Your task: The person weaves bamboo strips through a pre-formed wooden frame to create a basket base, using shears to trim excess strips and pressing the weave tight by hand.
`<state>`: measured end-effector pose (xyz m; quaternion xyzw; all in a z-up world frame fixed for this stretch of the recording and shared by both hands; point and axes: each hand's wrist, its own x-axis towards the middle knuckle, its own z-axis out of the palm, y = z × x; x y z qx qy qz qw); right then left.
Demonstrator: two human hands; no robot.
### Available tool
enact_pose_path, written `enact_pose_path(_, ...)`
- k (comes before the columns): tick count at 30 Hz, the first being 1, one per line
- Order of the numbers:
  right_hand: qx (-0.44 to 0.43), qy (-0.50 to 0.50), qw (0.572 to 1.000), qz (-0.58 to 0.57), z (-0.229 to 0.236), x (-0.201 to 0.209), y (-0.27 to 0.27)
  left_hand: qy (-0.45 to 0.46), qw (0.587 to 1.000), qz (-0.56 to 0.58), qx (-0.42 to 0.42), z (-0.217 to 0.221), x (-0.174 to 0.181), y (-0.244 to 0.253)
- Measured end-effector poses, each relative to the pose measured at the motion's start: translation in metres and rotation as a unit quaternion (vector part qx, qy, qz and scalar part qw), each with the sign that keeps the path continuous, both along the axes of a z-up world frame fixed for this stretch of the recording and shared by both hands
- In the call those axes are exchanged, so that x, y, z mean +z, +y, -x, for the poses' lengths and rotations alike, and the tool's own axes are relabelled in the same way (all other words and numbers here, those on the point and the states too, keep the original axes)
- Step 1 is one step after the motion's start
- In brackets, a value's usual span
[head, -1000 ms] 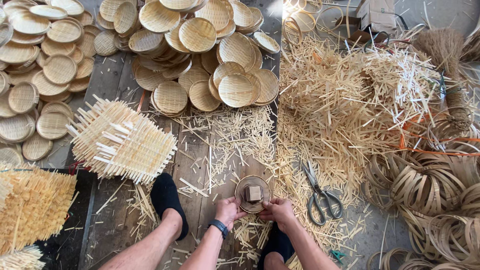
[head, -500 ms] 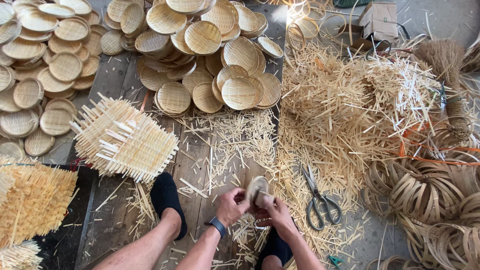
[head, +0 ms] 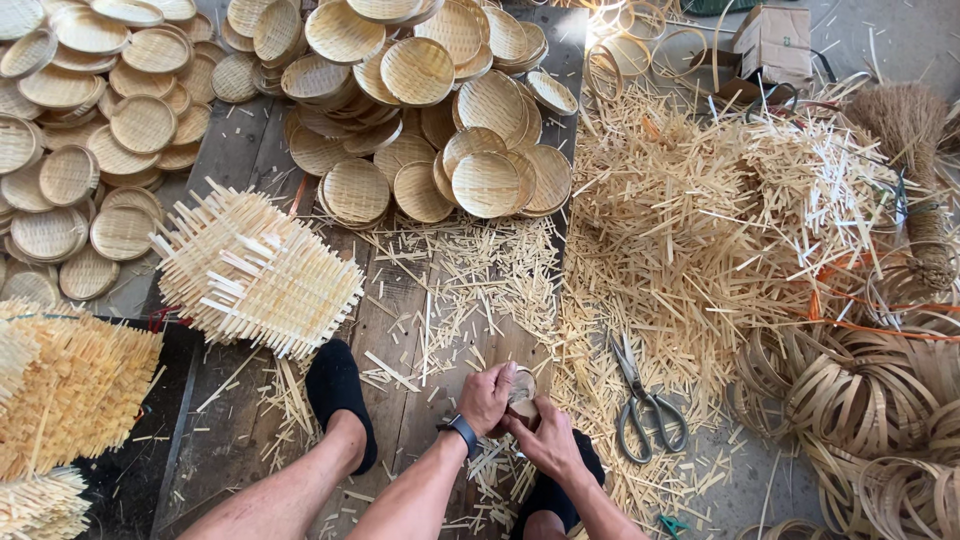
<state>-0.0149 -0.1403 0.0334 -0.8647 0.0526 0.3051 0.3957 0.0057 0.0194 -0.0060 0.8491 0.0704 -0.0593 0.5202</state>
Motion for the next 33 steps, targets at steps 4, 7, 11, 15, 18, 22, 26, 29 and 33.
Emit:
enact_pose_path(4, -0.032, 0.044, 0.996, -0.078, 0.002, 0.003, -0.01, 0.214, 0.975, 0.031, 0.048, -0.006, -0.022, 0.016)
enact_pose_path(7, -0.108, 0.065, 0.979, -0.161, 0.005, 0.002, -0.027, 0.129, 0.991, -0.009, 0.017, -0.004, -0.043, 0.049)
enact_pose_path(11, -0.195, 0.029, 0.947, -0.252, 0.015, -0.009, -0.039, 0.002, 0.992, -0.126, 0.013, 0.011, -0.056, 0.078)
enact_pose_path(15, -0.205, 0.047, 0.95, -0.233, 0.023, -0.024, -0.044, -0.027, 0.992, -0.118, 0.04, 0.009, -0.069, 0.086)
enact_pose_path(18, -0.195, 0.047, 0.958, -0.206, 0.03, -0.034, -0.047, 0.018, 0.995, -0.076, 0.062, -0.021, -0.069, 0.096)
enact_pose_path(22, -0.228, 0.062, 0.939, -0.249, 0.037, -0.039, -0.048, 0.057, 0.98, 0.038, 0.186, -0.126, 0.008, 0.135)
enact_pose_path(26, -0.232, 0.069, 0.939, -0.242, 0.035, -0.04, -0.047, -0.042, 0.849, 0.455, 0.265, -0.228, 0.148, 0.17)
enact_pose_path(29, -0.243, 0.069, 0.933, -0.255, 0.035, -0.038, -0.044, 0.039, 0.899, 0.405, 0.164, -0.224, 0.186, 0.16)
enact_pose_path(33, -0.214, 0.081, 0.923, -0.309, 0.029, -0.033, -0.038, 0.132, 0.981, 0.135, 0.051, -0.162, 0.117, 0.109)
